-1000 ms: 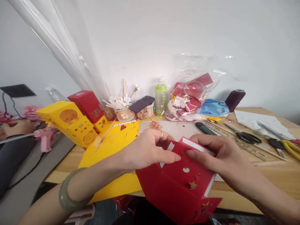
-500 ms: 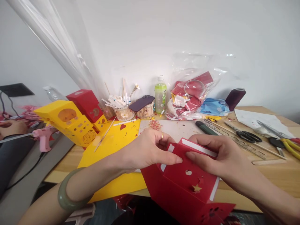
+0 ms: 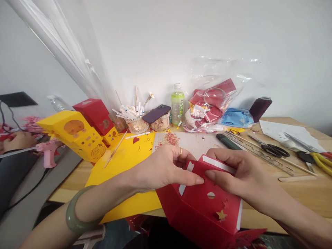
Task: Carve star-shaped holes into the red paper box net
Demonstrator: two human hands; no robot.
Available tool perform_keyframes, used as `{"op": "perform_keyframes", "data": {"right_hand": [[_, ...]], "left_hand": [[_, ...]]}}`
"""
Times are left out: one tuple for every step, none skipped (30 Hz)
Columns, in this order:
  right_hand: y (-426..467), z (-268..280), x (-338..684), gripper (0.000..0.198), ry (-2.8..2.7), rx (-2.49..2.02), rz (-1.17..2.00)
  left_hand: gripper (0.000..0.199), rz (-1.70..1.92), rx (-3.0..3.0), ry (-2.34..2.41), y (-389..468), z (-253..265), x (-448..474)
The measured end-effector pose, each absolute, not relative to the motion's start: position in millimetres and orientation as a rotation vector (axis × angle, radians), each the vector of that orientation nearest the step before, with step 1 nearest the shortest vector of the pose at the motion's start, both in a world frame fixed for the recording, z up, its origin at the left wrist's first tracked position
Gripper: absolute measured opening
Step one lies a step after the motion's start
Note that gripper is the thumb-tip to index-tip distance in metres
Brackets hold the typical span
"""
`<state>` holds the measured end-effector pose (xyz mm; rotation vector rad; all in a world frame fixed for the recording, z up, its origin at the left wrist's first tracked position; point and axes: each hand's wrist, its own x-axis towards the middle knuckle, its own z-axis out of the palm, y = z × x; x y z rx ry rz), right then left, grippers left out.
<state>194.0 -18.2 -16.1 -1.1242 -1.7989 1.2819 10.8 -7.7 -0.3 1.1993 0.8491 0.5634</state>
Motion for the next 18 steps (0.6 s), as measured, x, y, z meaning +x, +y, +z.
{"op": "perform_keyframes", "data": {"right_hand": [[-18.0, -15.5, 193.8, 0.014, -1.796, -1.112, 1.306], [-17.9, -14.5, 193.5, 0.015, -1.788, -1.105, 1.326], [-18.0, -13.5, 193.3, 0.015, -1.776, -1.104, 1.342], [-18.2, -12.4, 193.2, 0.016, -1.761, -1.110, 1.354], [-18.4, -11.4, 193.2, 0.016, -1.748, -1.123, 1.359], [-18.5, -10.8, 193.4, 0.017, -1.736, -1.141, 1.357], [-18.4, -10.4, 193.7, 0.017, -1.727, -1.159, 1.351], [-18.0, -10.4, 194.1, 0.018, -1.727, -1.167, 1.349], [-17.5, -10.6, 194.6, 0.018, -1.733, -1.163, 1.350], [-16.7, -11.0, 195.0, 0.019, -1.738, -1.153, 1.354], [-15.9, -11.5, 195.5, 0.020, -1.743, -1.135, 1.362], [-15.1, -12.0, 195.8, 0.020, -1.748, -1.116, 1.370], [-14.4, -12.6, 196.0, 0.021, -1.753, -1.100, 1.377], [-13.8, -13.1, 196.2, 0.021, -1.757, -1.089, 1.379], [-13.3, -13.7, 196.4, 0.022, -1.761, -1.085, 1.377], [-12.9, -14.3, 196.6, 0.023, -1.767, -1.084, 1.373], [-12.6, -15.0, 196.9, 0.024, -1.769, -1.089, 1.364], [-12.3, -15.7, 197.3, 0.025, -1.767, -1.096, 1.357]], "left_hand": [[0.022, 0.562, 1.189, 0.833, -7.3, -0.6, 10.8], [0.021, 0.561, 1.180, 0.815, -6.9, -0.7, 10.6], [0.020, 0.559, 1.177, 0.798, -6.4, -0.7, 10.1], [0.018, 0.557, 1.179, 0.783, -5.9, -0.7, 9.4], [0.017, 0.552, 1.190, 0.769, -5.4, -0.6, 8.6], [0.016, 0.548, 1.199, 0.757, -4.9, -0.5, 7.6], [0.016, 0.546, 1.200, 0.750, -4.5, -0.4, 6.7], [0.016, 0.544, 1.193, 0.742, -4.2, -0.5, 6.0], [0.017, 0.542, 1.180, 0.738, -4.0, -0.6, 5.5], [0.018, 0.541, 1.164, 0.737, -3.8, -0.8, 5.2], [0.019, 0.540, 1.151, 0.741, -3.7, -1.1, 5.2], [0.020, 0.536, 1.144, 0.750, -3.6, -1.5, 5.5], [0.021, 0.531, 1.140, 0.761, -3.5, -1.8, 6.0], [0.020, 0.526, 1.137, 0.772, -3.4, -2.2, 6.6], [0.018, 0.522, 1.129, 0.782, -3.3, -2.7, 7.3], [0.017, 0.518, 1.116, 0.788, -3.2, -3.1, 8.0], [0.015, 0.515, 1.104, 0.791, -3.1, -3.5, 8.6], [0.015, 0.515, 1.093, 0.792, -2.9, -3.9, 9.2]]}}
